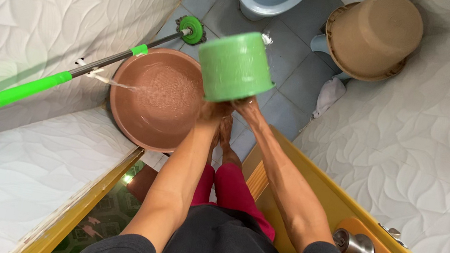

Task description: The person washes their hands and a dipper with water in a basin, arranges items on a wall-mounted rack, and scrubs the bathroom floor around the toilet using a brush.

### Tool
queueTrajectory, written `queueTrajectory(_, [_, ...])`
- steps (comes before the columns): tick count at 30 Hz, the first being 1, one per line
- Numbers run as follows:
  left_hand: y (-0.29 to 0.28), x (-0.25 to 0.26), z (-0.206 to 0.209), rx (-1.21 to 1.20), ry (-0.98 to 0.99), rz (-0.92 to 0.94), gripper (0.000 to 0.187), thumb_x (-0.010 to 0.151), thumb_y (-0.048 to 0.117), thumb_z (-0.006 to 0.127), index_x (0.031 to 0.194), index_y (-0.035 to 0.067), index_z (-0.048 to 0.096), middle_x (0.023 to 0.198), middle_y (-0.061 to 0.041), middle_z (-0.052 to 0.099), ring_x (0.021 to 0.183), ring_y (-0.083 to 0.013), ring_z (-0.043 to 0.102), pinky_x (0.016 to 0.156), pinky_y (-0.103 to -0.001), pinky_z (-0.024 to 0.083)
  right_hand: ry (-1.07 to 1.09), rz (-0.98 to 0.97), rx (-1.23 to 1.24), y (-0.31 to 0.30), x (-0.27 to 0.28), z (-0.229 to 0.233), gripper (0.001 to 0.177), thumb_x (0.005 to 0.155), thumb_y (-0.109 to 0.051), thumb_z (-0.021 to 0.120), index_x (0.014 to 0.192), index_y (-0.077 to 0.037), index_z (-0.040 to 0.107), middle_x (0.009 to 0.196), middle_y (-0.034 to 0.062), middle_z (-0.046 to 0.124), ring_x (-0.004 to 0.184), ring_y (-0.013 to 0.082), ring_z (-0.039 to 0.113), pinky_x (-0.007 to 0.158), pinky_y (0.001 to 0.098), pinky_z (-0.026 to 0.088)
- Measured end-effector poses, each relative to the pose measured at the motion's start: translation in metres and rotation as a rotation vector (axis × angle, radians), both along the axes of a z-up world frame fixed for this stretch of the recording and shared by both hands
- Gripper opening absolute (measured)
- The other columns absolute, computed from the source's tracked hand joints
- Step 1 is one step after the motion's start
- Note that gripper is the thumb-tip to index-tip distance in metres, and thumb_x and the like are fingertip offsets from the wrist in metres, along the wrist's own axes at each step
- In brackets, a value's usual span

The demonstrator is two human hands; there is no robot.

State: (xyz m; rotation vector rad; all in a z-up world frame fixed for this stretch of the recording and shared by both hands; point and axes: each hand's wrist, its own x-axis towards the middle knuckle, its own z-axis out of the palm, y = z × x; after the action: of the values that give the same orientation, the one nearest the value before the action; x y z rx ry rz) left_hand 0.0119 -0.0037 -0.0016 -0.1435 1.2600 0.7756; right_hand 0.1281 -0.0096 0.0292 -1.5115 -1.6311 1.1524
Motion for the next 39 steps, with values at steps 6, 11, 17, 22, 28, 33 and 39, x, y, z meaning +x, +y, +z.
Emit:
queueTrajectory(6, [0.032, -0.017, 0.004, -0.043, 0.031, 0.004, 0.024, 0.098, 0.026, 0.050, 0.104, 0.007, 0.063, 0.099, -0.014, 0.059, 0.092, -0.0317, 0.059, 0.085, -0.055, 0.056, 0.140, -0.082, -0.083, 0.033, -0.020, 0.142, 0.029, 0.089, -0.015, 0.072, 0.115, -0.003, 0.070, 0.099, 0.0098, 0.078, 0.089, 0.0208, 0.075, 0.076, 0.0371, 0.060])
queueTrajectory(11, [0.042, -0.071, -0.009, -0.117, 0.157, 0.041, 0.021, 0.096, 0.024, 0.055, 0.105, 0.008, 0.063, 0.099, -0.011, 0.058, 0.093, -0.0296, 0.056, 0.088, -0.056, 0.053, 0.128, -0.136, -0.319, 0.062, -0.039, 0.142, 0.028, 0.099, -0.030, 0.062, 0.107, -0.003, 0.062, 0.082, 0.0082, 0.072, 0.066, 0.0160, 0.073, 0.061, 0.0335, 0.059])
queueTrajectory(17, [0.039, -0.127, -0.001, -0.144, 0.166, 0.190, 0.021, 0.097, 0.030, 0.044, 0.101, 0.012, 0.054, 0.100, -0.008, 0.055, 0.095, -0.0273, 0.056, 0.083, -0.057, 0.051, -0.243, 0.098, -0.589, 0.081, -0.056, 0.080, 0.039, 0.098, -0.039, 0.068, 0.096, -0.001, 0.067, 0.077, 0.0106, 0.070, 0.059, 0.0147, 0.067, 0.050, 0.0330, 0.050])
queueTrajectory(22, [0.015, -0.172, 0.013, -0.012, 0.784, 0.231, 0.031, 0.103, 0.033, 0.051, 0.105, 0.005, 0.065, 0.097, -0.017, 0.064, 0.084, -0.0302, 0.061, 0.074, -0.052, 0.050, -0.100, 0.337, -0.801, 0.066, -0.108, 0.063, 0.035, 0.092, -0.034, 0.068, 0.109, -0.003, 0.073, 0.087, 0.0059, 0.074, 0.068, 0.0135, 0.069, 0.053, 0.0302, 0.051])
queueTrajectory(28, [-0.028, -0.224, 0.080, 0.105, 1.196, -0.005, 0.032, 0.098, 0.033, 0.061, 0.094, 0.002, 0.071, 0.083, -0.016, 0.067, 0.073, -0.0279, 0.060, 0.070, -0.050, 0.050, -0.130, 0.435, -0.687, 0.046, -0.147, 0.084, 0.047, 0.096, -0.033, 0.068, 0.134, -0.006, 0.069, 0.106, 0.0102, 0.075, 0.091, 0.0146, 0.067, 0.067, 0.0297, 0.053])
queueTrajectory(33, [-0.047, -0.224, 0.160, 0.277, 1.184, -0.080, 0.018, 0.089, 0.025, 0.065, 0.082, 0.007, 0.067, 0.068, -0.008, 0.064, 0.063, -0.0199, 0.057, 0.059, -0.044, 0.047, 0.214, 0.204, -0.812, 0.046, -0.133, 0.152, 0.042, 0.097, -0.028, 0.064, 0.134, -0.008, 0.064, 0.113, 0.0050, 0.072, 0.097, 0.0149, 0.070, 0.076, 0.0320, 0.058])
queueTrajectory(39, [0.013, -0.122, 0.187, 0.635, 0.894, -0.003, 0.035, 0.092, 0.010, 0.067, 0.071, -0.003, 0.042, 0.064, -0.008, 0.041, 0.062, -0.0173, 0.050, 0.053, -0.034, 0.042, 0.548, -0.148, -0.698, 0.060, -0.081, 0.231, 0.033, 0.099, -0.022, 0.060, 0.129, -0.007, 0.064, 0.114, 0.0028, 0.070, 0.099, 0.0149, 0.069, 0.086, 0.0344, 0.058])
